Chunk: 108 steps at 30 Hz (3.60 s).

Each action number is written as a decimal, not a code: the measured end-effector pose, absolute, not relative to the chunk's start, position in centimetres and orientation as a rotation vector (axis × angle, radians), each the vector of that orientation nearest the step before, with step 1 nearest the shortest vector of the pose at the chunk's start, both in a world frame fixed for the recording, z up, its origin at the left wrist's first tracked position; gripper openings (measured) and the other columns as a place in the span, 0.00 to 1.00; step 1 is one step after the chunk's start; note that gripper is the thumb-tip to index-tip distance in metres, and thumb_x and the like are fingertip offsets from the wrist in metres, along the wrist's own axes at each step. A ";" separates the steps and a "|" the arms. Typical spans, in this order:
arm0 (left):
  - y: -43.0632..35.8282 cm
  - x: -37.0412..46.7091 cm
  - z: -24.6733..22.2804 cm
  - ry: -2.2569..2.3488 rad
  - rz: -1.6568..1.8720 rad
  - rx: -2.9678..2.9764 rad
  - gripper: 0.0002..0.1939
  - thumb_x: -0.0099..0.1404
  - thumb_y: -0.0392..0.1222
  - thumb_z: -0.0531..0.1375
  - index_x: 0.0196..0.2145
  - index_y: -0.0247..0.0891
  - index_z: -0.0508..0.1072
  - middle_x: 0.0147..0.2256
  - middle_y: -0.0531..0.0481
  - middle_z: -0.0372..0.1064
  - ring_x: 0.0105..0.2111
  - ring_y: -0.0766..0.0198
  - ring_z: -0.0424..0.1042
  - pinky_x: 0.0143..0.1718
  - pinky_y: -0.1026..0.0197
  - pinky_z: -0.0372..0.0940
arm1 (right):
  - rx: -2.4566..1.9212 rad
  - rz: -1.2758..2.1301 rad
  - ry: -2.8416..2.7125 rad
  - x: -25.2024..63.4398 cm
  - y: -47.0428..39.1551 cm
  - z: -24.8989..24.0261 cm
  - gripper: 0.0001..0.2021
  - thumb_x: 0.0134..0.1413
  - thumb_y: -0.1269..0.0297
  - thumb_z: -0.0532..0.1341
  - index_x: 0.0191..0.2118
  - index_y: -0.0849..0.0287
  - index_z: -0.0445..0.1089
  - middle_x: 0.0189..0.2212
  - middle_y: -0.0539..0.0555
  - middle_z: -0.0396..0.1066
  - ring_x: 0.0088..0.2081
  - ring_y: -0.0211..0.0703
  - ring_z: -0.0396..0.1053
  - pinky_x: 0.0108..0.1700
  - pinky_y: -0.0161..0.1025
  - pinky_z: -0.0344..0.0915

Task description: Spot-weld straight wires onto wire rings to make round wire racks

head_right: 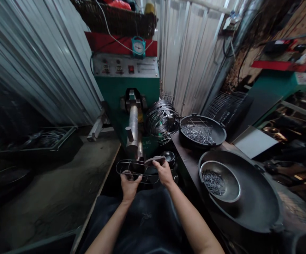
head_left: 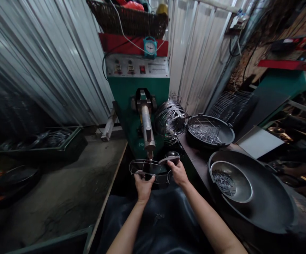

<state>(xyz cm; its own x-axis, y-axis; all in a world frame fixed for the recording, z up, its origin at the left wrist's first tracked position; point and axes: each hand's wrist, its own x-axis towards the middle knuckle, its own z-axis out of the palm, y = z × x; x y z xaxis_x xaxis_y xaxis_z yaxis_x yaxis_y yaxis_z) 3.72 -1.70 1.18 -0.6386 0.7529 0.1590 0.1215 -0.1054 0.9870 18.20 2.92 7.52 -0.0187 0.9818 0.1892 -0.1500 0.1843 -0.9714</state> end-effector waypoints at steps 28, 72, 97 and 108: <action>0.0 2.8 1.8 1.578 1.897 0.573 0.26 0.38 0.35 0.69 0.33 0.39 0.59 0.28 0.58 0.56 0.27 0.72 0.58 0.31 0.66 0.57 | -1.004 0.888 -1.582 15.5 4.6 9.6 0.07 0.48 0.61 0.61 0.31 0.58 0.69 0.30 0.53 0.71 0.34 0.44 0.67 0.39 0.40 0.63; -0.6 2.3 0.9 1.002 1.725 -0.039 0.16 0.38 0.37 0.65 0.25 0.36 0.64 0.23 0.60 0.60 0.24 0.73 0.60 0.38 0.40 0.65 | -0.910 0.797 -1.689 15.6 4.0 10.0 0.07 0.53 0.62 0.57 0.36 0.58 0.65 0.31 0.52 0.68 0.34 0.41 0.67 0.39 0.38 0.63; -1.8 8.2 5.5 1.421 1.735 0.307 0.27 0.43 0.44 0.68 0.40 0.40 0.62 0.32 0.53 0.65 0.35 0.65 0.69 0.37 0.59 0.65 | -0.963 1.217 -0.958 21.1 3.6 3.3 0.15 0.46 0.55 0.61 0.39 0.59 0.65 0.34 0.53 0.71 0.36 0.43 0.70 0.44 0.44 0.65; -2.1 8.2 5.5 1.133 1.645 0.192 0.17 0.42 0.40 0.67 0.27 0.36 0.64 0.23 0.57 0.63 0.24 0.69 0.66 0.35 0.51 0.68 | -0.907 0.979 -1.429 22.2 1.0 5.0 0.09 0.50 0.60 0.59 0.36 0.57 0.67 0.33 0.52 0.70 0.36 0.41 0.68 0.42 0.39 0.65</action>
<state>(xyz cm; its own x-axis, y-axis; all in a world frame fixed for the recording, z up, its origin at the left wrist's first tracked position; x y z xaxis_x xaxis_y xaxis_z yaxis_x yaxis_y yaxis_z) 8.21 -2.15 5.52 -0.4096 0.8197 -0.4005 -0.6663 0.0311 0.7451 22.25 1.04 5.03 -0.0789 0.9302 0.3584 0.0019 0.3597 -0.9331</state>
